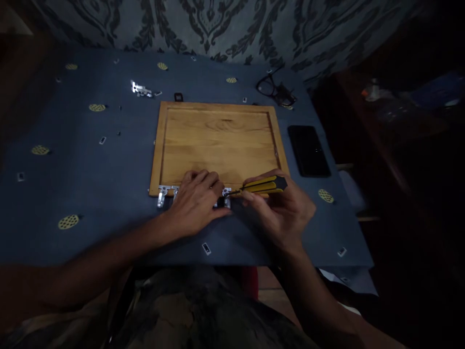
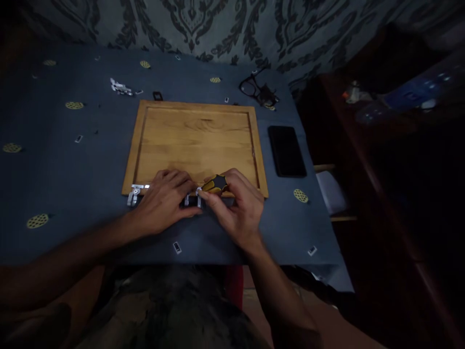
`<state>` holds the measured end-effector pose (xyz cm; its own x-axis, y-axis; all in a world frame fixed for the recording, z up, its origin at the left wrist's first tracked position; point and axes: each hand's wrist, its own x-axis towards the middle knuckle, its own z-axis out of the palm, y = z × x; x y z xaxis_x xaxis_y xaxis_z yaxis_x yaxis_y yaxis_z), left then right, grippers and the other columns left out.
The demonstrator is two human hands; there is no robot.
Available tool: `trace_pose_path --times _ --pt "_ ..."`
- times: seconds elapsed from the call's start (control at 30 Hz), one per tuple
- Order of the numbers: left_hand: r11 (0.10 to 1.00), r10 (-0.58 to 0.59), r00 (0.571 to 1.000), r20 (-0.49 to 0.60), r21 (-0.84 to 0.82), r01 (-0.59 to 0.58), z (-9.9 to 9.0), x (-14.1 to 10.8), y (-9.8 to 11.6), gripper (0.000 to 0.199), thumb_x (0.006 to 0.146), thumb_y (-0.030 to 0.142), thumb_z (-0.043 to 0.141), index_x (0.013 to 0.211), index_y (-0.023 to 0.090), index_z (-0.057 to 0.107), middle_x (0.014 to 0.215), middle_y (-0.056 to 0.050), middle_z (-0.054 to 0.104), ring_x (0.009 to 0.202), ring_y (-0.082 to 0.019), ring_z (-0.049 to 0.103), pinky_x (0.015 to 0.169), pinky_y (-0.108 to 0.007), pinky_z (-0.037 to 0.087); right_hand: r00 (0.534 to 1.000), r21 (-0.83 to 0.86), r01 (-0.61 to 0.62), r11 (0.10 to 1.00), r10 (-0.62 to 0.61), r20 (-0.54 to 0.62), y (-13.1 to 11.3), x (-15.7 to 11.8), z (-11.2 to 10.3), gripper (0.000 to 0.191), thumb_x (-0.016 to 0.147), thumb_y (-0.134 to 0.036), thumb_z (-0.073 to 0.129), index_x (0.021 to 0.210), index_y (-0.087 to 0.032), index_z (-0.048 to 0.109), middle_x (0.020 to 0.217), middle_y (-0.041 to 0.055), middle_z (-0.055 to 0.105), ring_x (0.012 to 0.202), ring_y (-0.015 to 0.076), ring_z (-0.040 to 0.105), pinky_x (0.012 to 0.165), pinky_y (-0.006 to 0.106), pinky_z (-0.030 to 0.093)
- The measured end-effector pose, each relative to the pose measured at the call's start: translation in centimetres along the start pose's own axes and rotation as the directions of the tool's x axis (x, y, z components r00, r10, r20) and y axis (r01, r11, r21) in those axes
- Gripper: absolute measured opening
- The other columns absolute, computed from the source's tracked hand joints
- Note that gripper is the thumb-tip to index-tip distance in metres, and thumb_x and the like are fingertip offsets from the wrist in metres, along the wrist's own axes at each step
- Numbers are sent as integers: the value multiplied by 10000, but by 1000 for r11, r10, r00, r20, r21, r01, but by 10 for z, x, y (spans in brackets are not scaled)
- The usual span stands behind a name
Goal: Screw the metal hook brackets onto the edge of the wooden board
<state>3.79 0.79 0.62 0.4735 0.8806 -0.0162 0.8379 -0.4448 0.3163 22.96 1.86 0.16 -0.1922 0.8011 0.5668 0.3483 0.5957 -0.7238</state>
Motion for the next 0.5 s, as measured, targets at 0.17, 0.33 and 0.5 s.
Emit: trace_pose_path --times 0.17,0.33,0.5 --pt "1000 -10 1000 9 8 10 -2 1 0 444 932 518 764 1150 135 708 1158 -104 699 1154 -320 623 1004 -473 447 990 -164 89 982 -105 -90 -1 -4 9 184 904 -224 784 829 -243 617 738 -47 614 661 125 604 618 268 503" --pt "1000 -9 1000 17 12 8 -3 1 0 440 939 509 757 1163 135 707 1166 -105 695 1162 -319 620 1010 -469 446 970 -67 25 997 -40 -241 -5 -10 13 99 935 -295 757 896 -249 678 777 -24 653 656 144 626 629 313 538" --pt "1000 0 1000 6 13 0 -2 0 0 453 946 518 742 1187 137 704 1171 -108 686 1176 -326 608 1008 -467 442 855 10 -30 1000 30 -518 -23 -4 12 185 943 -438 750 915 -263 697 823 -7 697 559 134 629 524 320 542"
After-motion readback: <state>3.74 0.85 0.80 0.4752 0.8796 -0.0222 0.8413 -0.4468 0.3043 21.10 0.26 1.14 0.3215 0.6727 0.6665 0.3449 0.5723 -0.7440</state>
